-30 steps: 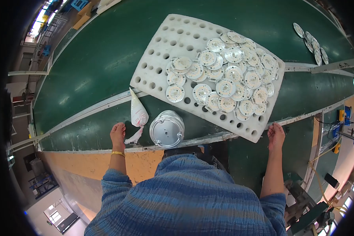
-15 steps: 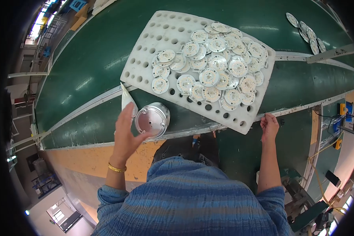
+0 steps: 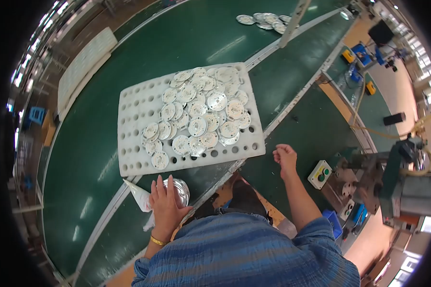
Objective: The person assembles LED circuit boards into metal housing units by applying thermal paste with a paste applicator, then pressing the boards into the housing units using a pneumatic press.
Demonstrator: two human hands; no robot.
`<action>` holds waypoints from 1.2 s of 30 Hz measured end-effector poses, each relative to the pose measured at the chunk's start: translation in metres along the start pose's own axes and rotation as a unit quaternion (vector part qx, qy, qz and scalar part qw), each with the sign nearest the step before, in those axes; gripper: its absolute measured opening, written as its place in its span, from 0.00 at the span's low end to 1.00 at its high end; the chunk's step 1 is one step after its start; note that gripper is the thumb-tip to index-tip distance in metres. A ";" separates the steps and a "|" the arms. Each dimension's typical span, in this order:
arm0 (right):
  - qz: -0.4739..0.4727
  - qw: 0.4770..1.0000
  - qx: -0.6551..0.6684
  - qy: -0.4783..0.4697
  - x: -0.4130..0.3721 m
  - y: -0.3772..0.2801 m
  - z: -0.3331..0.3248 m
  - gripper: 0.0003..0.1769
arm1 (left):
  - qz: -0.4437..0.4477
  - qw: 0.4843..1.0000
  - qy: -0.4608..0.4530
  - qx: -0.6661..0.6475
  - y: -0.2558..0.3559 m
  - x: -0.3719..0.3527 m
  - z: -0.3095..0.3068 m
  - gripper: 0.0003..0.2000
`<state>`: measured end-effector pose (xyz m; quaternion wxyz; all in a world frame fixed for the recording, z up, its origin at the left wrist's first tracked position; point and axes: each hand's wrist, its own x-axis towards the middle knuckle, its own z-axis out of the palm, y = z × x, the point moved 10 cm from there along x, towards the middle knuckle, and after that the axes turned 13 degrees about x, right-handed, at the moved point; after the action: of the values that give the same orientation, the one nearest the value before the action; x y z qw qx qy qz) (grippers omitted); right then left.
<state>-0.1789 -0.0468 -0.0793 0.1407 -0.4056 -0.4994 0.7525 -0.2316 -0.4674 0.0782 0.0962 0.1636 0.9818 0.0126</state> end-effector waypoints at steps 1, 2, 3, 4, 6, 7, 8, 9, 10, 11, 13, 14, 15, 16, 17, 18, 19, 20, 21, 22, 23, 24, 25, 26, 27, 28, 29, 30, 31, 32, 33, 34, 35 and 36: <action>0.004 1.000 -0.002 0.009 -0.012 0.006 -0.003 0.07 | 0.008 1.000 0.006 -0.002 -0.001 -0.001 -0.001 0.55; 0.008 1.000 -0.004 0.016 -0.022 0.012 -0.004 0.07 | 0.014 1.000 0.004 -0.008 -0.002 -0.002 -0.001 0.55; 0.010 1.000 -0.001 0.015 -0.031 0.019 -0.003 0.07 | 0.017 1.000 0.005 -0.011 -0.003 -0.003 -0.001 0.55; 0.012 1.000 0.000 0.013 -0.039 0.026 -0.001 0.07 | 0.020 1.000 0.005 -0.015 -0.003 -0.003 -0.002 0.55; 0.021 1.000 -0.011 0.009 -0.057 0.034 0.004 0.07 | 0.031 0.999 0.007 -0.021 -0.002 -0.005 -0.003 0.54; 0.027 0.999 -0.021 0.006 -0.064 0.037 0.010 0.08 | 0.034 0.999 0.005 -0.027 -0.003 -0.006 -0.003 0.54; 0.032 0.999 -0.030 0.004 -0.070 0.039 0.016 0.08 | 0.039 0.999 0.004 -0.031 -0.004 -0.006 -0.003 0.54; 0.022 0.999 -0.047 -0.007 -0.075 0.037 0.024 0.08 | 0.044 0.998 0.003 -0.034 -0.004 -0.006 -0.004 0.54; 0.011 0.998 -0.064 -0.018 -0.079 0.033 0.031 0.07 | 0.044 0.998 -0.002 -0.037 -0.005 -0.007 -0.003 0.54; 0.003 0.996 -0.081 -0.028 -0.083 0.030 0.037 0.07 | 0.049 0.998 0.001 -0.041 -0.005 -0.007 -0.005 0.54; -0.011 0.993 -0.116 -0.034 -0.088 0.024 0.045 0.08 | 0.053 0.997 0.005 -0.047 -0.005 -0.008 -0.005 0.54; -0.018 0.990 -0.131 -0.039 -0.090 0.021 0.049 0.08 | 0.052 0.997 0.004 -0.048 -0.006 -0.008 -0.005 0.54; -0.024 0.988 -0.147 -0.044 -0.092 0.019 0.052 0.08 | 0.055 0.997 0.008 -0.053 -0.005 -0.007 -0.007 0.54; -0.033 0.987 -0.150 -0.047 -0.092 0.018 0.053 0.09 | 0.057 0.997 0.011 -0.057 -0.005 -0.008 -0.009 0.54; -0.041 0.986 -0.154 -0.052 -0.092 0.018 0.054 0.09 | 0.057 0.996 0.013 -0.062 -0.005 -0.009 -0.009 0.53; -0.047 0.985 -0.159 -0.057 -0.092 0.018 0.055 0.09 | 0.058 0.996 0.013 -0.065 -0.005 -0.009 -0.010 0.53; -0.048 0.984 -0.161 -0.056 -0.092 0.018 0.056 0.09 | 0.059 0.996 0.013 -0.069 -0.006 -0.009 -0.011 0.52; -0.047 0.984 -0.163 -0.056 -0.092 0.019 0.056 0.09 | 0.058 0.996 0.012 -0.073 -0.006 -0.008 -0.012 0.52; -0.045 0.984 -0.165 -0.056 -0.091 0.019 0.056 0.09 | 0.061 0.995 0.018 -0.077 -0.007 -0.008 -0.014 0.52; -0.052 0.984 -0.161 -0.058 -0.092 0.018 0.057 0.09 | 0.063 0.994 0.022 -0.082 -0.008 -0.008 -0.015 0.51; -0.055 0.984 -0.158 -0.060 -0.092 0.017 0.058 0.09 | 0.063 0.994 0.024 -0.087 -0.009 -0.010 -0.016 0.51; -0.057 0.984 -0.154 -0.062 -0.093 0.016 0.059 0.09 | 0.062 0.993 0.034 -0.093 -0.010 -0.011 -0.021 0.50; -0.059 0.984 -0.153 -0.063 -0.093 0.016 0.060 0.09 | 0.063 0.990 0.055 -0.111 -0.012 -0.011 -0.028 0.49; -0.059 0.984 -0.152 -0.065 -0.093 0.016 0.062 0.09 | 0.064 0.987 0.076 -0.127 -0.016 -0.013 -0.034 0.49; -0.060 0.984 -0.152 -0.067 -0.093 0.015 0.064 0.09 | 0.064 0.983 0.097 -0.143 -0.019 -0.014 -0.040 0.49; -0.059 0.984 -0.153 -0.071 -0.095 0.014 0.067 0.09 | 0.055 0.979 0.122 -0.153 -0.024 -0.016 -0.049 0.47; -0.058 0.984 -0.152 -0.075 -0.097 0.013 0.070 0.09 | 0.040 0.973 0.129 -0.185 -0.031 -0.018 -0.054 0.47; -0.058 0.984 -0.150 -0.080 -0.100 0.012 0.075 0.09 | 0.026 0.966 0.139 -0.218 -0.039 -0.020 -0.059 0.47; -0.060 0.983 -0.149 -0.084 -0.100 0.011 0.078 0.09 | 0.012 0.956 0.150 -0.250 -0.046 -0.023 -0.063 0.47; -0.059 0.983 -0.149 -0.091 -0.100 0.013 0.080 0.09 | 0.001 0.941 0.163 -0.296 -0.055 -0.026 -0.065 0.47; -0.064 0.981 -0.159 -0.094 -0.100 0.013 0.083 0.09 | -0.031 0.914 0.138 -0.381 -0.066 -0.027 -0.061 0.47; -0.068 0.979 -0.167 -0.098 -0.102 0.012 0.087 0.09 | -0.063 0.877 0.115 -0.462 -0.076 -0.029 -0.061 0.47; -0.073 0.977 -0.176 -0.101 -0.103 0.012 0.092 0.09 | -0.094 0.832 0.091 -0.539 -0.084 -0.031 -0.056 0.47; -0.079 0.973 -0.189 -0.106 -0.105 0.011 0.096 0.09 | -0.094 0.800 0.130 -0.578 -0.092 -0.034 -0.059 0.47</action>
<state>-0.1825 -0.1777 -0.0233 0.0666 -0.3019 -0.6748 0.6701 -0.2407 -0.5648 0.1370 0.0449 -0.0188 0.8063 0.5895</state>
